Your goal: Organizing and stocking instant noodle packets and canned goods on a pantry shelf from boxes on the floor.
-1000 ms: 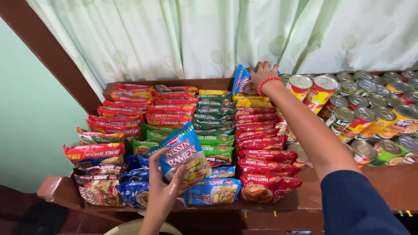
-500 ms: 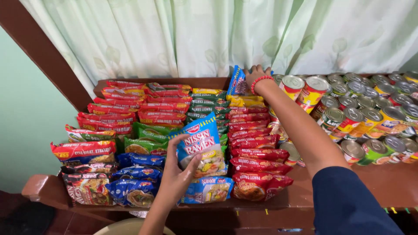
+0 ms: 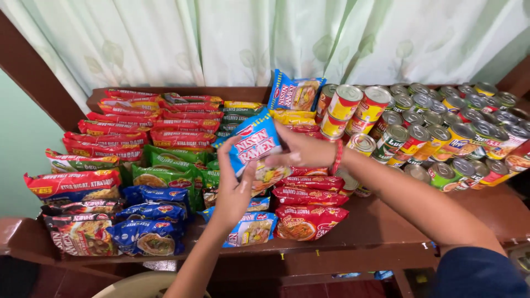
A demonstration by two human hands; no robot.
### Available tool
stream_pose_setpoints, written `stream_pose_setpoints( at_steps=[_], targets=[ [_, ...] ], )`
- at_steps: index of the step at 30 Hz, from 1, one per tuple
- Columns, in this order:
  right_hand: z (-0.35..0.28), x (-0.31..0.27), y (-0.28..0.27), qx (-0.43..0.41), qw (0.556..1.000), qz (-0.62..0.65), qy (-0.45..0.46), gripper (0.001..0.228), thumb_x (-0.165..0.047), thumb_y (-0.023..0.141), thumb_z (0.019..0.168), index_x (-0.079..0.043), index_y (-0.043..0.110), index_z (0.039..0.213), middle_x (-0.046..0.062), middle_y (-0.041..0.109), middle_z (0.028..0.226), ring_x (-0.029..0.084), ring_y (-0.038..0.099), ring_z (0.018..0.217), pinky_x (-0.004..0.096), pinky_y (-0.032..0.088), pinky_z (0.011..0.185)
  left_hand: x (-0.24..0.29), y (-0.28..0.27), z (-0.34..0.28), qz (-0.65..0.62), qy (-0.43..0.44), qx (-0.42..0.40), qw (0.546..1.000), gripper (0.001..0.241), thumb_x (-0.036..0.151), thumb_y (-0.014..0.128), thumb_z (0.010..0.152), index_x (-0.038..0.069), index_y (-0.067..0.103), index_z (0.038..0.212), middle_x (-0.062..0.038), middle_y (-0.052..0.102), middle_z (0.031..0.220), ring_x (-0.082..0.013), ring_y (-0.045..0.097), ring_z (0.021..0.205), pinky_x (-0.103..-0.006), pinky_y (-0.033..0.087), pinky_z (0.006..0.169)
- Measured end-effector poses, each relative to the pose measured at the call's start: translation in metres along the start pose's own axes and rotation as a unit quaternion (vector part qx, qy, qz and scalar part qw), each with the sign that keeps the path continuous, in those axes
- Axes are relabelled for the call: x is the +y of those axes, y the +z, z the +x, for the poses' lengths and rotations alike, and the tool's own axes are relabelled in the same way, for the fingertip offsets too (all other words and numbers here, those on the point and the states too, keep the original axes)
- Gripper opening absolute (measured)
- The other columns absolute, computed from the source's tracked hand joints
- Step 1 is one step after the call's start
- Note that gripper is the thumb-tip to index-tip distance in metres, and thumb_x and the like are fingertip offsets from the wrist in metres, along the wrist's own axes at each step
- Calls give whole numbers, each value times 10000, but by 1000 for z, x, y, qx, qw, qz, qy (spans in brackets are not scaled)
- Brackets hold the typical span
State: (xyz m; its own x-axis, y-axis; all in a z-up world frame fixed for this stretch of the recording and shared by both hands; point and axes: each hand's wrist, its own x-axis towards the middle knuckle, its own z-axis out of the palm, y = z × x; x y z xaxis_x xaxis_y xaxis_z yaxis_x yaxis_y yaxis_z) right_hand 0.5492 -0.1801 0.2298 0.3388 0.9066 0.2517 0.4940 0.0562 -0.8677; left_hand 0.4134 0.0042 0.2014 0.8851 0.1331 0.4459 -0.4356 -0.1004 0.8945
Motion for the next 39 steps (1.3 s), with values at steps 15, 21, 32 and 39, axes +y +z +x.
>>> stream_pose_setpoints(
  at_steps=[15,21,32,39],
  targets=[
    [44,52,-123,48,747,-591,299,898,-180,856,729,-251,384,1489,166,653,1210,426,613,1181,614,449,971,-25,-15,-8,56,20,59,996,712,-53,565,900,112,276,1530,-143,381,1482,-232,570,1166,-360,539,946],
    [49,68,-108,121,718,-608,317,1015,-217,859,714,-381,314,1554,183,434,1444,522,409,1336,678,383,1024,-28,-25,-15,54,-16,57,997,709,-50,565,892,122,283,1519,-124,414,1420,-212,589,1109,-324,537,857],
    [53,120,-69,260,678,-622,293,687,-136,464,1006,-644,357,1456,153,244,1637,630,333,1359,719,464,929,-39,-9,-18,42,-42,13,998,709,-88,546,881,123,276,1501,-123,431,1379,-204,631,1070,-321,575,854],
    [50,71,-48,252,701,-590,312,832,-29,492,925,-636,333,1471,123,53,1691,687,92,1409,824,269,1008,-31,-9,-31,3,-69,-1,998,641,-42,552,935,113,281,1495,-119,459,1359,-200,652,1076,-335,548,925]
  ],
)
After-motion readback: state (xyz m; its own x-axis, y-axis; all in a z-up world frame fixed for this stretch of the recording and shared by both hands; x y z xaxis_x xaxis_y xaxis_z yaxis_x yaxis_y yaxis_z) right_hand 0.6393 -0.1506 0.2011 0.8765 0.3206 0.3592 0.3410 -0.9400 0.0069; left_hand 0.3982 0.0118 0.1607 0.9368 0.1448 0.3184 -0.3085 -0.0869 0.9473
